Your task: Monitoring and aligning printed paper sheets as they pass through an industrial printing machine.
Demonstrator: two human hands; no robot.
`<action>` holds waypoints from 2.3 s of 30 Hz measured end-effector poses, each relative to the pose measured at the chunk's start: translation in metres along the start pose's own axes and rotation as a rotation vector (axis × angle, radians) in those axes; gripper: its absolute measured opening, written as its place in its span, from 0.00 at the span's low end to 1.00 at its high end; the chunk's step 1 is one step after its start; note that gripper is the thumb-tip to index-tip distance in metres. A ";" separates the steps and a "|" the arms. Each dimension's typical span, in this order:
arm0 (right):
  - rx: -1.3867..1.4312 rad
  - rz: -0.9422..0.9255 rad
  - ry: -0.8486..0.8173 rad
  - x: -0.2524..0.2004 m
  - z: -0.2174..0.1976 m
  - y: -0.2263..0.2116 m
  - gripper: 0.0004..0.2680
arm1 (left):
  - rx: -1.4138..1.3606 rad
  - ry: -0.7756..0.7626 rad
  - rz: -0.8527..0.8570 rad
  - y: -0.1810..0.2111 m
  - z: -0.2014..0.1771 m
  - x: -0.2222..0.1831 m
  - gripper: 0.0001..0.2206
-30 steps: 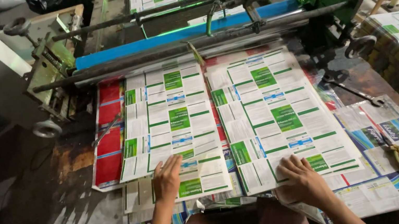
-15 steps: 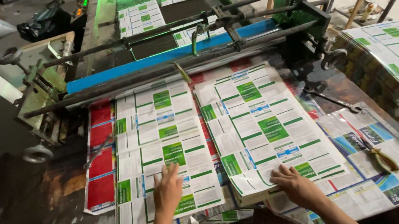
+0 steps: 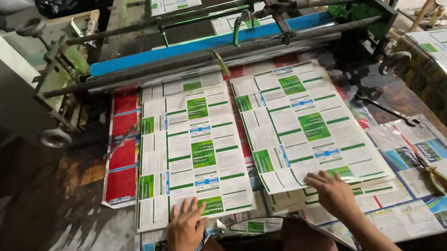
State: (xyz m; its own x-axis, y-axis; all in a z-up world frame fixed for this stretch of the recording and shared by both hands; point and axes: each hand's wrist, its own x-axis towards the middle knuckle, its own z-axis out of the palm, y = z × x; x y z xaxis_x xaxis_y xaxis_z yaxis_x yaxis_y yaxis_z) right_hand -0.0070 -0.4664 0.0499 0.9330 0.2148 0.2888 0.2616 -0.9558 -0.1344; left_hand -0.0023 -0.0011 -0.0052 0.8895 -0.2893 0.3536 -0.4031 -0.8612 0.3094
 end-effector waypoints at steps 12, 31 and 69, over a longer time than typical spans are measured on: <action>0.020 -0.179 0.160 0.060 0.026 0.010 0.13 | -0.051 0.118 0.029 0.003 0.003 -0.002 0.20; 0.008 0.117 0.164 0.130 0.075 0.039 0.23 | -0.027 0.100 -0.155 -0.016 0.011 0.014 0.05; 0.082 -0.087 -0.125 -0.019 0.016 0.018 0.16 | 0.134 -0.009 0.022 -0.018 0.012 0.145 0.17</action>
State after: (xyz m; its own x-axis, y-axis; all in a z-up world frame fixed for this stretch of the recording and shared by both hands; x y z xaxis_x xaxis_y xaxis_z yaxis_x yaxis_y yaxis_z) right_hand -0.0158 -0.4840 0.0270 0.9282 0.3241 0.1828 0.3571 -0.9140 -0.1928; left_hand 0.1366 -0.0330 0.0305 0.8831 -0.3119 0.3506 -0.3905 -0.9027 0.1805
